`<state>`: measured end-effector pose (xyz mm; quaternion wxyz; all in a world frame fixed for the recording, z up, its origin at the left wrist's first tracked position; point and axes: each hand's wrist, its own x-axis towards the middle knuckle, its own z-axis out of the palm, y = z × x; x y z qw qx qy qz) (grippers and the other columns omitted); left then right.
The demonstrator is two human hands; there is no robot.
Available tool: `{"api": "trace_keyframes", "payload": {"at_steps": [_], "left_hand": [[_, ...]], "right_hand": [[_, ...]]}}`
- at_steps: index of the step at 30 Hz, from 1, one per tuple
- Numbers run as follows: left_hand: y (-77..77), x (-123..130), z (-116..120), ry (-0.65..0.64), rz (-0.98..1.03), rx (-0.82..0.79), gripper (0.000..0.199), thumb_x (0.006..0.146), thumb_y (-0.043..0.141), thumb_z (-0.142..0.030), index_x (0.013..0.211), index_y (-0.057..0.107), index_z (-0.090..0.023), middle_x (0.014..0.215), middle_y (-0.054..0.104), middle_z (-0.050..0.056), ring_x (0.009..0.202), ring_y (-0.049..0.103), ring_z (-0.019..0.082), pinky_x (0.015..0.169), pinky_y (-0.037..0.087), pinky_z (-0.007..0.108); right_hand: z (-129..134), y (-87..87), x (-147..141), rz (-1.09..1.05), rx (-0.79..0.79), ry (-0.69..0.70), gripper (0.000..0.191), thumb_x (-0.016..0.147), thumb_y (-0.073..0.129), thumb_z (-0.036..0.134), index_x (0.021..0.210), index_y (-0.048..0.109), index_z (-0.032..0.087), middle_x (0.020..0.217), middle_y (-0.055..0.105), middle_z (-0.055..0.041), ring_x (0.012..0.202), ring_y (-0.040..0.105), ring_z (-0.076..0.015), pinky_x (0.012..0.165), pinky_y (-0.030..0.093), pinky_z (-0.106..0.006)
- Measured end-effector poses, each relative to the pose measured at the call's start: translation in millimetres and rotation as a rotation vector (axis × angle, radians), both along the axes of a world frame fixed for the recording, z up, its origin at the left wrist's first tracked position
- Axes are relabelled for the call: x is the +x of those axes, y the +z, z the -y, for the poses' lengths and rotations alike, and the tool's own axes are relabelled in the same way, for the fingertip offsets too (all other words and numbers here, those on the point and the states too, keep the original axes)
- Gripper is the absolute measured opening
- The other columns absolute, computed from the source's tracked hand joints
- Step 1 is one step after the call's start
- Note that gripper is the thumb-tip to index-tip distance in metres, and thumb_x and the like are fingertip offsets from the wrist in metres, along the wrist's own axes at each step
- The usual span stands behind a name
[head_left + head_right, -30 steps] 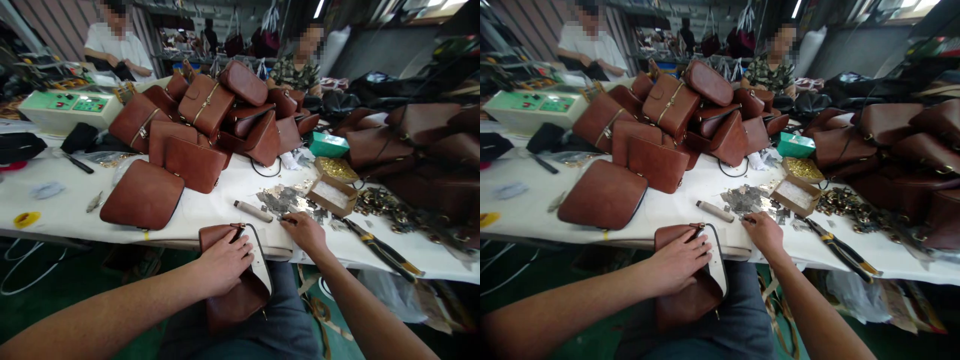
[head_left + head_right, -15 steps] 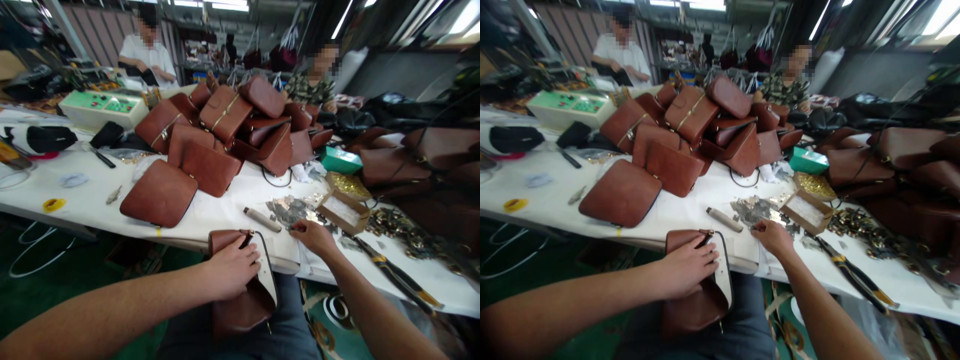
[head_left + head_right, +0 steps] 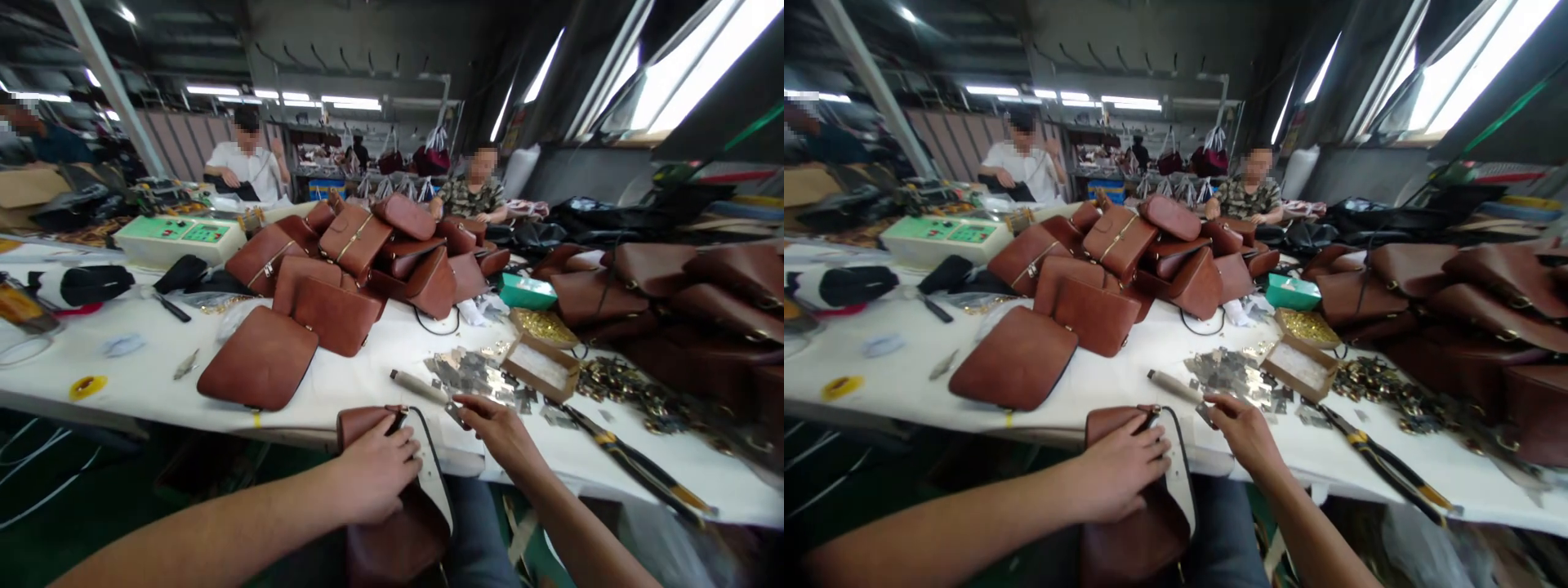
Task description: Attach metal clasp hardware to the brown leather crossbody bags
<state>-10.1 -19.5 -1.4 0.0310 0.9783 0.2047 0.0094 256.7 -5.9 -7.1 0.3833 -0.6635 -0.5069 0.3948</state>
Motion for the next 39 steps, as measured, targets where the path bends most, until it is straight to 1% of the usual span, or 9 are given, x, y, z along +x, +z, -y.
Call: {"api": "trace_keyframes", "payload": {"at_steps": [5,9,14,22,30,32,34,37,39], "left_hand": [[-7.4,-1.1,-1.1,0.006,0.021,0.010,0.060,0.084,0.077,-0.044,0.133,0.062,-0.014,0.139,0.065,0.014,0.138,0.049,0.033,0.123,0.024,0.054],[-8.8,-2.3,-2.0,0.008,0.018,0.020,0.057,0.085,0.077,-0.045,0.131,0.063,-0.014,0.138,0.067,0.014,0.139,0.048,0.033,0.123,0.023,0.053],[-11.4,-1.9,-4.3,0.003,0.005,0.002,0.058,0.086,0.076,-0.044,0.132,0.063,-0.013,0.143,0.064,0.015,0.139,0.048,0.033,0.122,0.024,0.055],[-11.7,-1.2,-3.7,0.016,0.000,0.009,0.060,0.086,0.075,-0.044,0.134,0.061,-0.011,0.141,0.066,0.015,0.138,0.049,0.031,0.123,0.024,0.052],[-7.6,-2.0,-5.8,-0.009,-0.006,0.006,0.057,0.085,0.077,-0.040,0.135,0.061,-0.017,0.142,0.064,0.014,0.137,0.050,0.033,0.122,0.025,0.054],[-7.7,-1.5,-6.7,-0.006,-0.005,-0.005,0.054,0.085,0.077,-0.040,0.132,0.063,-0.017,0.141,0.065,0.014,0.136,0.051,0.033,0.122,0.025,0.053],[-8.0,-0.9,-7.8,-0.010,-0.003,-0.016,0.051,0.085,0.077,-0.039,0.130,0.065,-0.018,0.139,0.066,0.013,0.134,0.052,0.032,0.122,0.025,0.052],[-7.6,-0.2,-9.7,-0.018,0.008,-0.016,0.046,0.086,0.075,-0.038,0.128,0.066,-0.020,0.138,0.067,0.012,0.131,0.054,0.031,0.121,0.026,0.051],[-6.4,0.4,-10.7,-0.018,0.007,-0.011,0.045,0.088,0.073,-0.037,0.129,0.066,-0.020,0.140,0.065,0.012,0.130,0.055,0.031,0.120,0.026,0.051]], "right_hand": [[39.9,-13.3,-45.1,-0.164,-0.110,0.026,0.038,0.076,0.077,0.046,0.105,0.083,0.022,0.089,0.080,-0.0049,0.081,0.067,-0.0231,0.073,0.051,-0.035],[53.3,-33.2,-55.3,-0.123,-0.106,0.008,0.029,0.077,0.076,0.044,0.095,0.081,0.021,0.087,0.080,-0.0055,0.079,0.069,-0.0239,0.074,0.052,-0.036],[55.3,-44.3,-52.7,0.053,-0.116,0.056,0.026,0.079,0.073,0.042,0.094,0.076,0.021,0.077,0.076,-0.0046,0.070,0.070,-0.0231,0.069,0.052,-0.035],[50.4,-41.0,-53.7,0.230,-0.146,0.110,0.027,0.082,0.065,0.040,0.097,0.076,0.021,0.079,0.077,-0.0036,0.071,0.071,-0.0218,0.067,0.050,-0.033],[50.6,-43.1,-52.1,0.294,-0.148,0.181,0.026,0.086,0.064,0.039,0.103,0.076,0.024,0.075,0.073,-0.0003,0.066,0.067,-0.0191,0.063,0.048,-0.031],[45.2,-39.6,-45.6,0.310,-0.110,0.210,0.025,0.086,0.066,0.039,0.104,0.076,0.024,0.078,0.073,-0.0008,0.068,0.067,-0.0192,0.065,0.049,-0.031],[31.3,-32.0,-38.9,0.353,0.017,0.202,0.024,0.086,0.067,0.036,0.105,0.075,0.023,0.084,0.074,-0.0024,0.072,0.068,-0.0196,0.069,0.051,-0.031],[-7.8,-20.7,-37.3,0.483,0.301,0.188,0.024,0.089,0.066,0.032,0.109,0.075,0.021,0.102,0.074,-0.0072,0.087,0.070,-0.0221,0.082,0.054,-0.035],[-40.5,-20.0,-44.8,0.594,0.402,0.259,0.029,0.090,0.067,0.032,0.116,0.075,0.021,0.116,0.073,-0.0107,0.102,0.069,-0.0262,0.093,0.053,-0.038]]}}
